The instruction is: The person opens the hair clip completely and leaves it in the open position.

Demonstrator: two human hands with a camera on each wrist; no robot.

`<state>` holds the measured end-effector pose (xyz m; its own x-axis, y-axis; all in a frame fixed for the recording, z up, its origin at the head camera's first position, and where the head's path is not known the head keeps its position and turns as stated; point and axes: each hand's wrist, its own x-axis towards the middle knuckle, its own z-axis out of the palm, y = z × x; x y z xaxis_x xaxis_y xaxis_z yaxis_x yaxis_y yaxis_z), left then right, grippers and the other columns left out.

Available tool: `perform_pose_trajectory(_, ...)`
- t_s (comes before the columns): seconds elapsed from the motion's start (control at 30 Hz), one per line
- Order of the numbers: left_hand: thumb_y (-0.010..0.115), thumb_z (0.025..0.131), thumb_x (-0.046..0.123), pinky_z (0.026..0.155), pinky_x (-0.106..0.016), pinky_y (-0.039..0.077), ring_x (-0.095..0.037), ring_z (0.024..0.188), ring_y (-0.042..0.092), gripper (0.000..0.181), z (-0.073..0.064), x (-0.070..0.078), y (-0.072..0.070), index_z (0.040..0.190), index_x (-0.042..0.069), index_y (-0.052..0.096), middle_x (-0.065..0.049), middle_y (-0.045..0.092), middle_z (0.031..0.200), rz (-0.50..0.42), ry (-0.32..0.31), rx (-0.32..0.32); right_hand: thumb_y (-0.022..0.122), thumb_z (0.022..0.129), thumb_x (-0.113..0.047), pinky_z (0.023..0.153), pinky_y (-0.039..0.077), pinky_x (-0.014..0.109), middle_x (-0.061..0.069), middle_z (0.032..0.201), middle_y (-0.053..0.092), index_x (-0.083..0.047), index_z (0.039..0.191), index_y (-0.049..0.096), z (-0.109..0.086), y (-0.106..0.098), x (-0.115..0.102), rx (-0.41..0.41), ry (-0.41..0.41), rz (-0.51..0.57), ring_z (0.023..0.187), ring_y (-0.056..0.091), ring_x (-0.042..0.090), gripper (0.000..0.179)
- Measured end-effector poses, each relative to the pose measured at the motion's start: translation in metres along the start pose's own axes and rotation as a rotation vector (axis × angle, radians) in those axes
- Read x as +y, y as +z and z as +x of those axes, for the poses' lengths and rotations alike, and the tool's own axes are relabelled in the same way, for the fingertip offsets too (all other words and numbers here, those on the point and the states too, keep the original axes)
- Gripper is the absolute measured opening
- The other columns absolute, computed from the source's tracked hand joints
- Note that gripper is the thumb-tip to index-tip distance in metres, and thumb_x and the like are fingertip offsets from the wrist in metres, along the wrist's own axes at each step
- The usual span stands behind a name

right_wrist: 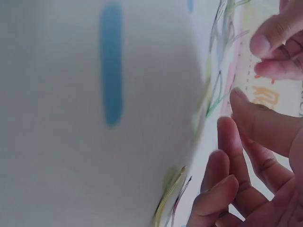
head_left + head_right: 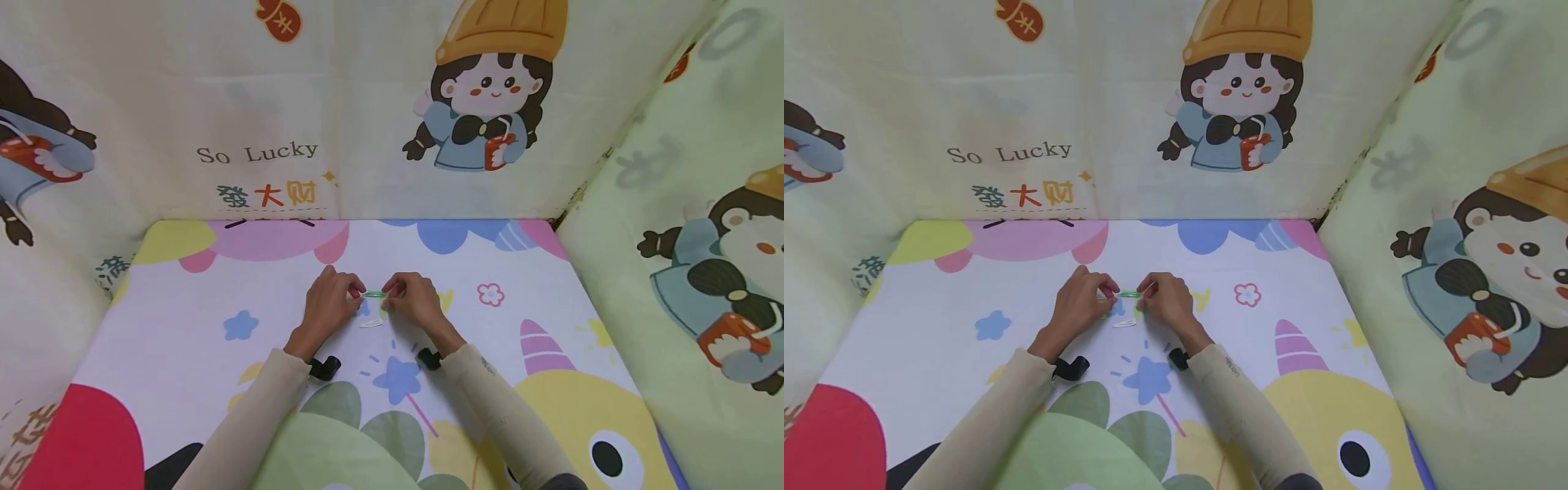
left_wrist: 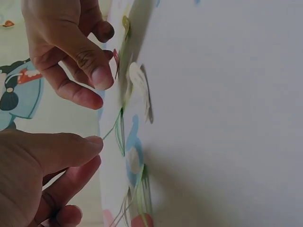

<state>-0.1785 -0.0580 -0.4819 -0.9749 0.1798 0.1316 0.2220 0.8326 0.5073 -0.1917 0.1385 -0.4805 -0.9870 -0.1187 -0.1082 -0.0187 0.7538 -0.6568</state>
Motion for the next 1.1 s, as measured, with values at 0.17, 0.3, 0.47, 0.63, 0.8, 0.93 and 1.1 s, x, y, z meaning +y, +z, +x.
perform_pose_trajectory(0.17, 0.088, 0.085, 0.014, 0.069, -0.032, 0.043, -0.019, 0.084, 0.051, 0.011, -0.02, -0.001, -0.004, 0.093, 0.018, 0.083, 0.004, 0.076, 0.079, 0.017, 0.025, 0.032, 0.09, 0.084, -0.015, 0.062, 0.046, 0.03, -0.006, 0.078, 0.071, -0.023, 0.093, 0.08, -0.01, 0.001, -0.003, -0.043, -0.039, -0.003, 0.071, 0.063, 0.012, 0.016)
perform_pose_trajectory(0.3, 0.089, 0.083, 0.014, 0.071, -0.034, 0.044, -0.019, 0.084, 0.051, 0.011, -0.031, 0.001, -0.001, 0.091, 0.018, 0.083, 0.005, 0.074, 0.076, 0.028, 0.051, 0.038, 0.091, 0.083, -0.015, 0.064, 0.045, 0.03, -0.007, 0.076, 0.07, -0.023, 0.09, 0.08, -0.016, 0.003, -0.003, -0.087, -0.056, -0.029, 0.071, 0.062, 0.01, 0.016)
perform_pose_trajectory(0.47, 0.09, 0.08, 0.01, 0.074, -0.037, 0.045, -0.019, 0.085, 0.053, 0.014, -0.039, 0.002, 0.007, 0.087, 0.02, 0.083, 0.008, 0.074, 0.075, 0.048, 0.092, 0.05, 0.094, 0.081, -0.019, 0.067, 0.047, 0.03, -0.008, 0.074, 0.069, -0.024, 0.087, 0.079, -0.02, 0.008, -0.004, -0.122, -0.054, -0.073, 0.074, 0.061, 0.009, 0.017)
perform_pose_trajectory(0.63, 0.091, 0.08, 0.009, 0.072, -0.033, 0.047, -0.018, 0.085, 0.053, 0.015, -0.041, 0.002, 0.013, 0.087, 0.019, 0.083, 0.006, 0.074, 0.075, 0.063, 0.109, 0.043, 0.092, 0.083, -0.015, 0.067, 0.046, 0.03, -0.006, 0.072, 0.066, -0.023, 0.086, 0.079, -0.021, 0.012, -0.005, -0.142, -0.047, -0.071, 0.073, 0.059, 0.011, 0.015)
perform_pose_trajectory(0.8, 0.089, 0.082, 0.008, 0.071, -0.033, 0.046, -0.019, 0.084, 0.052, 0.014, -0.043, 0.001, 0.015, 0.087, 0.019, 0.084, 0.005, 0.074, 0.076, 0.046, 0.113, 0.048, 0.087, 0.088, -0.012, 0.069, 0.045, 0.029, -0.004, 0.072, 0.066, -0.018, 0.085, 0.081, -0.022, 0.011, -0.005, -0.178, -0.052, -0.034, 0.071, 0.057, 0.012, 0.009)
perform_pose_trajectory(0.93, 0.088, 0.083, 0.007, 0.07, -0.034, 0.047, -0.019, 0.085, 0.052, 0.014, -0.045, 0.0, 0.011, 0.089, 0.02, 0.084, 0.005, 0.075, 0.078, 0.008, 0.102, 0.068, 0.082, 0.092, -0.008, 0.072, 0.047, 0.029, -0.002, 0.076, 0.067, -0.014, 0.089, 0.079, -0.023, 0.01, -0.004, -0.189, -0.082, 0.018, 0.073, 0.057, 0.013, 0.007)
perform_pose_trajectory(1.1, 0.084, 0.088, 0.01, 0.068, -0.034, 0.047, -0.018, 0.088, 0.053, 0.013, -0.045, -0.002, 0.004, 0.097, 0.019, 0.086, 0.005, 0.077, 0.084, -0.11, 0.054, 0.066, 0.078, 0.097, -0.012, 0.075, 0.049, 0.027, -0.001, 0.082, 0.068, -0.013, 0.095, 0.076, -0.023, 0.009, -0.004, -0.152, -0.12, 0.105, 0.076, 0.058, 0.013, 0.003)
